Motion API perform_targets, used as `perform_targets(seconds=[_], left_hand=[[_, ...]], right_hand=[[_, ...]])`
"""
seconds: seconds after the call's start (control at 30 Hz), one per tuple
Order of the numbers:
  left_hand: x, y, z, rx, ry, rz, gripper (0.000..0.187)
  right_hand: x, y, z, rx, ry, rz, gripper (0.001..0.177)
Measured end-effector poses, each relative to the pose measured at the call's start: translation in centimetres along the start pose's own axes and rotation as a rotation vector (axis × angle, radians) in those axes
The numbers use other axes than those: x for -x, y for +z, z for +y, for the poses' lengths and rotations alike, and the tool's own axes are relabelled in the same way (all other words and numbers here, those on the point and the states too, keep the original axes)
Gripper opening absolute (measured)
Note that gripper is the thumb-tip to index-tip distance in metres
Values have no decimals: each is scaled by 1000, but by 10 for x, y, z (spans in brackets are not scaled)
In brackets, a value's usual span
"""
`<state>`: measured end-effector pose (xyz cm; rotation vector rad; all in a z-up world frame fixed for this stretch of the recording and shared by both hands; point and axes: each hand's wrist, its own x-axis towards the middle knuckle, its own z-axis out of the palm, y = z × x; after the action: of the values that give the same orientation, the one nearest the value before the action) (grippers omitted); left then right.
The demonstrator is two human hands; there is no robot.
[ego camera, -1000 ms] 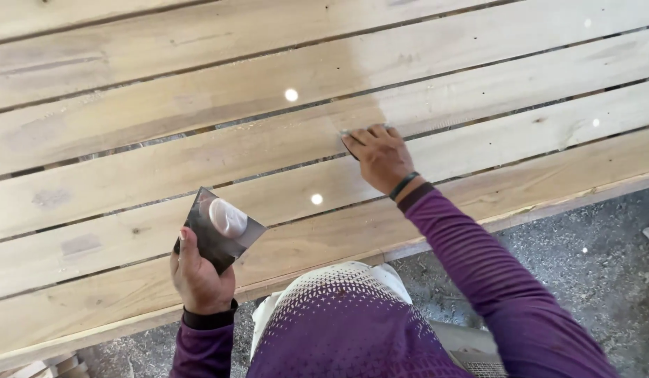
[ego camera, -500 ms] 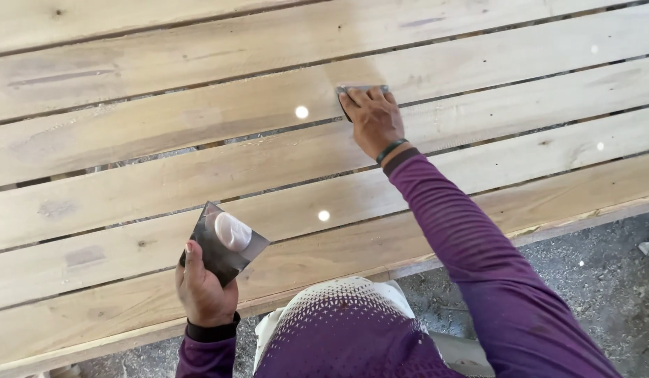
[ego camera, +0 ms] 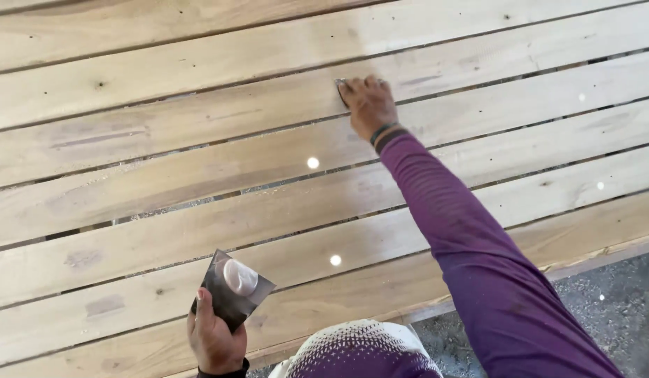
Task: Apply wood filler to holes in a wooden tabletop and smooth it out using a putty knife and sandpaper.
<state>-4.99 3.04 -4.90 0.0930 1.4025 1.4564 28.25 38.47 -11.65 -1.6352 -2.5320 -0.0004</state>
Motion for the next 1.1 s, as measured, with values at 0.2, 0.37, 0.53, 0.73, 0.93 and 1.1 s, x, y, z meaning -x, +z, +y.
perform_targets(seconds=[0.2,0.37,0.53,0.73,0.93,1.1], left_hand=[[-11,-9,-1,152,-16,30,51],[-17,-15,-6,141,-20,67,52],[-19,-14,-4,132,-35,97,54],[-30,-31,-8,140,-37,166,56],[-49,-41,-14,112,-52,196,59],[-51,-24,-14,117,-42,173,59]], right_hand=[[3,-23,11,-36,-44,-104,42],[-25,-6,28,-51,299,-289,39],[-36,-2,-14,-194,256,-290,43],[-98,-20,11,-256,239,-349,41],[-117,10,22,-17,143,-108,48],[-74,-14,11,-45,83,-182,51]])
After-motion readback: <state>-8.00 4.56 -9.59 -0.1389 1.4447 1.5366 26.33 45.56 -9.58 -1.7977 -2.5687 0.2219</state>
